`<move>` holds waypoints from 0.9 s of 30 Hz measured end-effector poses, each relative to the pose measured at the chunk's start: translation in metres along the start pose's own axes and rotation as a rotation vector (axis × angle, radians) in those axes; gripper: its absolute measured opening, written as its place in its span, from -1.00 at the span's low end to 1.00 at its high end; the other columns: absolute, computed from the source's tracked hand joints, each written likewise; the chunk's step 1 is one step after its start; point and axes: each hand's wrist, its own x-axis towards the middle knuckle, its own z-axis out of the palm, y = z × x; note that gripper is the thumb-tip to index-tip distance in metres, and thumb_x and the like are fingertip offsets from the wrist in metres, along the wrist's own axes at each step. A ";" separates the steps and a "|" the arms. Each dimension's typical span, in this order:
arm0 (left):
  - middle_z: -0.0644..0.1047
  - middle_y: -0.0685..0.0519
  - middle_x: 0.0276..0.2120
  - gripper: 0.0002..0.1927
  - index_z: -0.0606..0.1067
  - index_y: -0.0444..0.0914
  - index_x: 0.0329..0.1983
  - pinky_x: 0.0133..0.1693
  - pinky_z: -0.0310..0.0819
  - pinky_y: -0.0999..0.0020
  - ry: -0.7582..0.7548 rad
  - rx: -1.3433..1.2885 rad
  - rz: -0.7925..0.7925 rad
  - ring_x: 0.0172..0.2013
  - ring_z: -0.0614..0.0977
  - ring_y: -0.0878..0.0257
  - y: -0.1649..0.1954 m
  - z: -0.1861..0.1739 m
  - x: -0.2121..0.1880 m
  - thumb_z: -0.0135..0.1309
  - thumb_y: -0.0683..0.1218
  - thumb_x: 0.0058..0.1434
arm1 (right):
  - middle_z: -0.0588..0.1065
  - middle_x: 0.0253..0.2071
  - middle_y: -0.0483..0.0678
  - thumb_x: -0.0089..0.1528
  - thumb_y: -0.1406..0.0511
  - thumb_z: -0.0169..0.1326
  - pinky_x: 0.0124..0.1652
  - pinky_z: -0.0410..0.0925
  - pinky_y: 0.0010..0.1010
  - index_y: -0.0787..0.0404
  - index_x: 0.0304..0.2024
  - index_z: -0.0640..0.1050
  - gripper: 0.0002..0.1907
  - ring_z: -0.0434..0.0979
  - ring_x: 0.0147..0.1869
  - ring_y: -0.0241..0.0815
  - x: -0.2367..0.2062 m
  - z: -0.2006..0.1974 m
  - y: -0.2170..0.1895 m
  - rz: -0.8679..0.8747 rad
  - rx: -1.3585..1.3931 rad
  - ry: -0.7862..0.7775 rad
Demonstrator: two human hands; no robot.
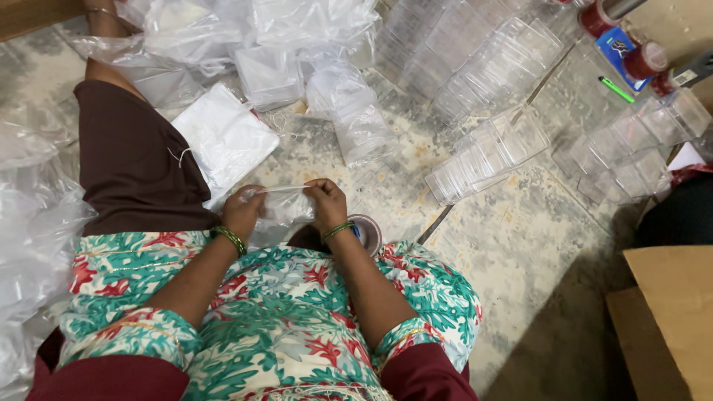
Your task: The person sits on the floor and packs clear plastic containers into clear plastic bags one at a time, opening each bag, inserting a container, and setting the filled bag aside with other completed bags.
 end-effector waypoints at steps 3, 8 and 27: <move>0.54 -0.02 -0.42 -0.75 0.59 -0.32 -0.02 -0.35 0.41 0.31 0.090 0.236 -0.112 -0.44 0.52 0.25 0.007 0.001 -0.002 0.15 -0.10 0.31 | 0.49 -0.38 -0.06 0.27 0.41 0.13 -0.27 0.30 -0.38 0.31 -0.29 0.59 -0.94 0.42 -0.32 -0.22 0.001 -0.002 0.004 0.108 0.092 0.050; 0.59 -0.10 -0.33 -0.74 0.58 -0.31 -0.02 -0.25 0.48 0.20 0.173 0.583 -0.192 -0.32 0.60 0.12 0.007 0.007 -0.004 0.07 -0.09 0.32 | 0.58 -0.23 0.11 0.30 0.19 -0.15 -0.04 0.36 -0.25 0.23 -0.30 0.63 -0.64 0.54 -0.11 0.08 -0.004 -0.006 0.004 -0.235 -0.759 0.032; 0.52 0.08 -0.40 -0.80 0.58 -0.31 -0.19 -0.31 0.38 0.29 -0.406 0.046 -0.299 -0.39 0.49 0.29 0.096 -0.038 0.008 0.22 -0.07 0.28 | 0.54 -0.09 0.04 0.35 0.07 0.26 -0.08 0.42 -0.27 0.43 0.08 0.50 -0.46 0.55 -0.08 -0.17 -0.030 -0.004 -0.022 0.526 0.163 -0.652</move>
